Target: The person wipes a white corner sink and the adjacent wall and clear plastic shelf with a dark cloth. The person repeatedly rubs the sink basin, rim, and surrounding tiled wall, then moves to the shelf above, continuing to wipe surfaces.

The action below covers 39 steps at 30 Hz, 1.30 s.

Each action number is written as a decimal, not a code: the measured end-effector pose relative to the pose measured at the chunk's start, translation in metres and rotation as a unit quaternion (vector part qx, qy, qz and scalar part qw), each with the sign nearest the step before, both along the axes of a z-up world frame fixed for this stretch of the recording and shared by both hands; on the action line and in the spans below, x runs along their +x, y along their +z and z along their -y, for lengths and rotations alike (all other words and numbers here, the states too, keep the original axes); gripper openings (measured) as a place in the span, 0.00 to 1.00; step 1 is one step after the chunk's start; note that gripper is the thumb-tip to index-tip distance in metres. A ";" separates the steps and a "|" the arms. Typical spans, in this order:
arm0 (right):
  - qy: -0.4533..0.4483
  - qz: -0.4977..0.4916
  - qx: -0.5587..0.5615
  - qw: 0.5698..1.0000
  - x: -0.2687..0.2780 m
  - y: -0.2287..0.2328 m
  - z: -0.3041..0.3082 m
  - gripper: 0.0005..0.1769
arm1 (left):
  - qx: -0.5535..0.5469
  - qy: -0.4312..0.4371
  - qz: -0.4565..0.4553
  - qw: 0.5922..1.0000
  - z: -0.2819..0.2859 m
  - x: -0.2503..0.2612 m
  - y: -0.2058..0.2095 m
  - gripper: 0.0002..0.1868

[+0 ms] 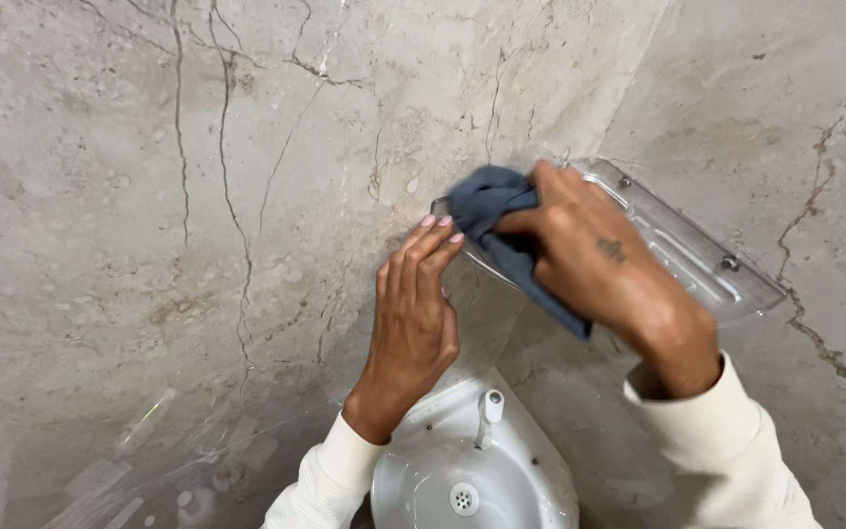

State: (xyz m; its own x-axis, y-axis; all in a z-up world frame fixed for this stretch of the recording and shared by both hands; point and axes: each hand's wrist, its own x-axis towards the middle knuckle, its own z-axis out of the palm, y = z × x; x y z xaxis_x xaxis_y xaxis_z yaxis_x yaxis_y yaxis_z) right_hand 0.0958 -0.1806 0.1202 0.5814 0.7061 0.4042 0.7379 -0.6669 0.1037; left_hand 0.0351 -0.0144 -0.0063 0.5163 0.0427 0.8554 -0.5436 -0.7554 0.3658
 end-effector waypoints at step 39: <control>-0.052 -0.019 -0.042 0.998 -0.012 -0.021 0.063 0.38 | 0.016 -0.018 -0.031 0.999 -0.014 0.003 -0.004 0.39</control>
